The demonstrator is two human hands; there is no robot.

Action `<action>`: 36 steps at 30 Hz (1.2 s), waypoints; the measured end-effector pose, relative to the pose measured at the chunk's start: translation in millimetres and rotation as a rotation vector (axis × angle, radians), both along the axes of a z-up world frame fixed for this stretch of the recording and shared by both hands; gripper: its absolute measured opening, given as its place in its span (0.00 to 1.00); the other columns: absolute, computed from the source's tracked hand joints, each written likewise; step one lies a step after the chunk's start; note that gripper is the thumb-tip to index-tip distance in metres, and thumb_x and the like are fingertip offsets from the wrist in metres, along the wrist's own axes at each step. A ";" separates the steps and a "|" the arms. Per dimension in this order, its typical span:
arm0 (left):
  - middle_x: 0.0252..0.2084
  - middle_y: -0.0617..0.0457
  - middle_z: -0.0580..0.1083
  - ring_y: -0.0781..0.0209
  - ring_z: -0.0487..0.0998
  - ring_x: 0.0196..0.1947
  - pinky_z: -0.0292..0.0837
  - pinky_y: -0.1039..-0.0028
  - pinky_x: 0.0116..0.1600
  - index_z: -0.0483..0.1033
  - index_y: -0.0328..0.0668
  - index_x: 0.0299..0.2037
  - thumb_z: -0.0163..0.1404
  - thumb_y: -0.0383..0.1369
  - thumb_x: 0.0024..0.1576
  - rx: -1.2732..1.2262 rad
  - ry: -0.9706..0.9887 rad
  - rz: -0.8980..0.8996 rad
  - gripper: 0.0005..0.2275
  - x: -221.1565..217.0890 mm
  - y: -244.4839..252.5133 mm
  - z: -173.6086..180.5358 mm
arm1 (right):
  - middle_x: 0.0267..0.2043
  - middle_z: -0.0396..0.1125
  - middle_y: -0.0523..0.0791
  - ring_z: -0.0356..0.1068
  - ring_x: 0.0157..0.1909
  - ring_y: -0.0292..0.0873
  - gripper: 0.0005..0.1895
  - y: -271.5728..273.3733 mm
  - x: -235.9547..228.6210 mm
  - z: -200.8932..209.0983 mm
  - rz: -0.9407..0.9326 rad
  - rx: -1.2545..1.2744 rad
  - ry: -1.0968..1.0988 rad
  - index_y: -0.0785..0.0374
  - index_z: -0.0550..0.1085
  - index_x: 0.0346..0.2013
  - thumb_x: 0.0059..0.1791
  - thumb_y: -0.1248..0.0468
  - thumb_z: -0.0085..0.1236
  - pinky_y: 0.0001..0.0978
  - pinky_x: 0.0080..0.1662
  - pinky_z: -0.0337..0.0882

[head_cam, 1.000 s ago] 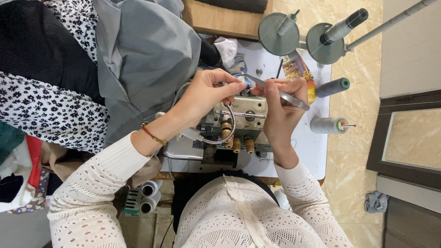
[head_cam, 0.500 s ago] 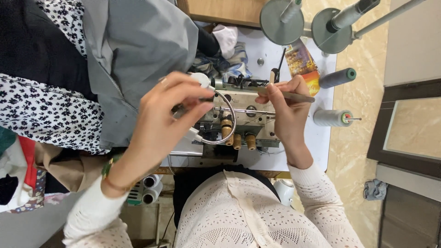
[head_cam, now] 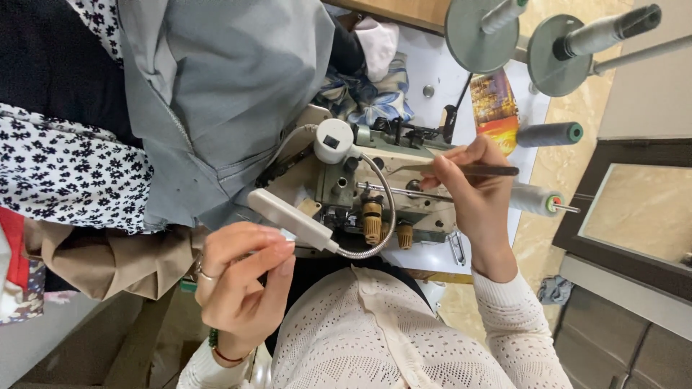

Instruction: The person threads and adjusts components on an industrial sewing machine using a pair of tweezers.

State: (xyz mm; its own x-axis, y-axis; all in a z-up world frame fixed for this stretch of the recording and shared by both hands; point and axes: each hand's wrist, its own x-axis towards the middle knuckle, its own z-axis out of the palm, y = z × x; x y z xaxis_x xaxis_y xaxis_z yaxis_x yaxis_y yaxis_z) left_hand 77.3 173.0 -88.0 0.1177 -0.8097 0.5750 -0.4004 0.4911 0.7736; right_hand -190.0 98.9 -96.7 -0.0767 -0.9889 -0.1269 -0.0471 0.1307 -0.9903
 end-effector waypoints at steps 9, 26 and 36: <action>0.40 0.48 0.74 0.57 0.77 0.40 0.80 0.71 0.47 0.77 0.38 0.42 0.55 0.23 0.57 -0.038 -0.030 -0.013 0.05 4.9 -2.7 -26.0 | 0.34 0.70 0.51 0.77 0.28 0.46 0.15 2.5 -8.8 -12.7 0.004 0.009 0.014 0.61 0.59 0.30 0.53 0.73 0.57 0.32 0.33 0.80; 0.49 0.74 0.71 0.71 0.68 0.54 0.56 0.65 0.65 0.72 0.70 0.50 0.53 0.57 0.60 -0.238 -0.464 0.103 0.14 -49.6 -13.3 -10.7 | 0.32 0.72 0.55 0.78 0.29 0.45 0.14 -10.1 -17.3 -17.6 0.162 -0.050 -0.032 0.63 0.59 0.29 0.52 0.73 0.56 0.27 0.32 0.78; 0.42 0.68 0.76 0.66 0.67 0.53 0.59 0.60 0.63 0.82 0.67 0.42 0.56 0.55 0.62 -0.396 -0.668 0.051 0.11 -44.6 -0.6 -13.9 | 0.30 0.69 0.53 0.76 0.30 0.46 0.15 -9.3 -13.4 -17.7 0.140 -0.073 -0.119 0.63 0.58 0.30 0.54 0.72 0.55 0.26 0.31 0.77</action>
